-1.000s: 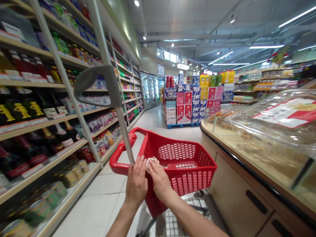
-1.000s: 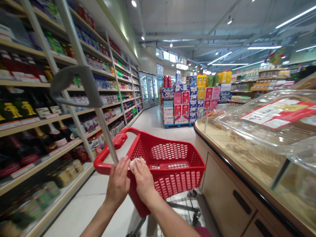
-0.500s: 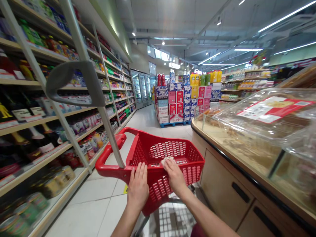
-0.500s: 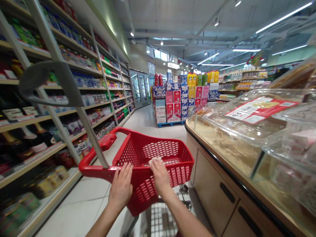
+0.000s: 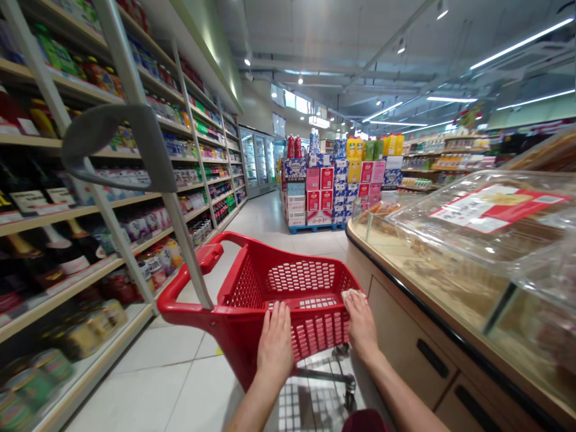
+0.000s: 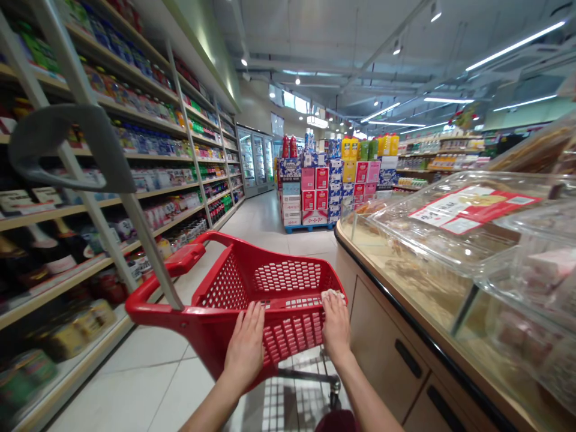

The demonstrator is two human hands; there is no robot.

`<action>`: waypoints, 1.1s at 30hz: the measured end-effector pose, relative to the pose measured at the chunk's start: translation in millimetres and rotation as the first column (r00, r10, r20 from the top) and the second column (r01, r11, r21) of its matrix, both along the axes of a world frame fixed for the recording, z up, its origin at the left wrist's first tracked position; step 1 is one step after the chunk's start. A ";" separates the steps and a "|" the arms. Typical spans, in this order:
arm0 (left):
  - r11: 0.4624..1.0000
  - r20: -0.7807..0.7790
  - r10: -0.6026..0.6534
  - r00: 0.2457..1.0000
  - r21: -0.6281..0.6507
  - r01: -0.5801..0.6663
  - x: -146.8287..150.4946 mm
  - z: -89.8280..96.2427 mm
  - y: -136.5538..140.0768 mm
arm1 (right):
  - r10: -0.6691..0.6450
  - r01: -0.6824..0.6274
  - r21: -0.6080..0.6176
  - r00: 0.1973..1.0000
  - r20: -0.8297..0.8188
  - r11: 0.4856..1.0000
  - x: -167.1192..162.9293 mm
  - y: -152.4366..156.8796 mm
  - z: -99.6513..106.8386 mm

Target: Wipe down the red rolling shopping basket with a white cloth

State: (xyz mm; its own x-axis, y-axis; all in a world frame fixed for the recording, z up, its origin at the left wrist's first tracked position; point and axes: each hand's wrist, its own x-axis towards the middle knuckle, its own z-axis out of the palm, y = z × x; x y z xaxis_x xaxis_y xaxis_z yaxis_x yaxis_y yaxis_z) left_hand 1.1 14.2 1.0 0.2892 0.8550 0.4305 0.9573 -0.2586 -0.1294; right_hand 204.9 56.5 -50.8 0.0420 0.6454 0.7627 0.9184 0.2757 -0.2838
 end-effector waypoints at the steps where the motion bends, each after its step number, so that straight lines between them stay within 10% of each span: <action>1: 1.000 0.002 0.019 1.000 0.016 -0.019 -0.9 -1.9 -0.5 | -0.017 0.017 -0.004 1.000 -0.010 1.000 3.7 -1.4 -1.4; 6: 0.997 -0.008 0.056 0.998 0.051 -0.055 -1.5 -6.2 -2.4 | 0.181 -0.175 -0.056 0.974 0.135 0.983 1.4 -12.5 -6.5; 12: 0.997 -0.027 0.065 0.998 0.053 -0.064 1.2 -6.3 -3.8 | -0.126 0.124 -0.062 0.992 -0.019 0.990 26.9 -11.4 -17.9; 17: 0.996 -0.039 0.069 0.997 0.061 -0.067 0.8 -6.8 -4.4 | 0.169 -0.164 -0.059 0.979 0.113 0.985 3.6 -13.8 -10.6; 23: 0.997 -0.060 0.075 0.995 0.030 -0.074 1.6 -8.9 -6.1 | -0.064 0.063 -0.034 0.998 -0.027 0.997 10.1 -6.6 -4.3; 28: 0.996 -0.070 0.085 0.994 0.034 -0.082 1.2 -10.0 -6.8 | 0.228 -0.225 -0.042 0.967 0.114 0.974 -11.6 -12.0 -3.6; 33: 0.995 -0.089 0.086 0.992 0.058 -0.081 1.2 -12.2 -6.5 | -0.097 0.093 -0.087 0.994 -0.046 0.992 15.9 -10.4 -6.9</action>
State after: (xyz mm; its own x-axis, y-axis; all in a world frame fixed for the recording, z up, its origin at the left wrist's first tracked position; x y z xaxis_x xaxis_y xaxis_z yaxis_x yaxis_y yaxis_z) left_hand 2.3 7.8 -11.2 0.2579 0.8539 0.4520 0.9588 -0.1683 -0.2291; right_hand 220.7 46.2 -57.6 0.1427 0.6990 0.7008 0.9235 0.1608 -0.3483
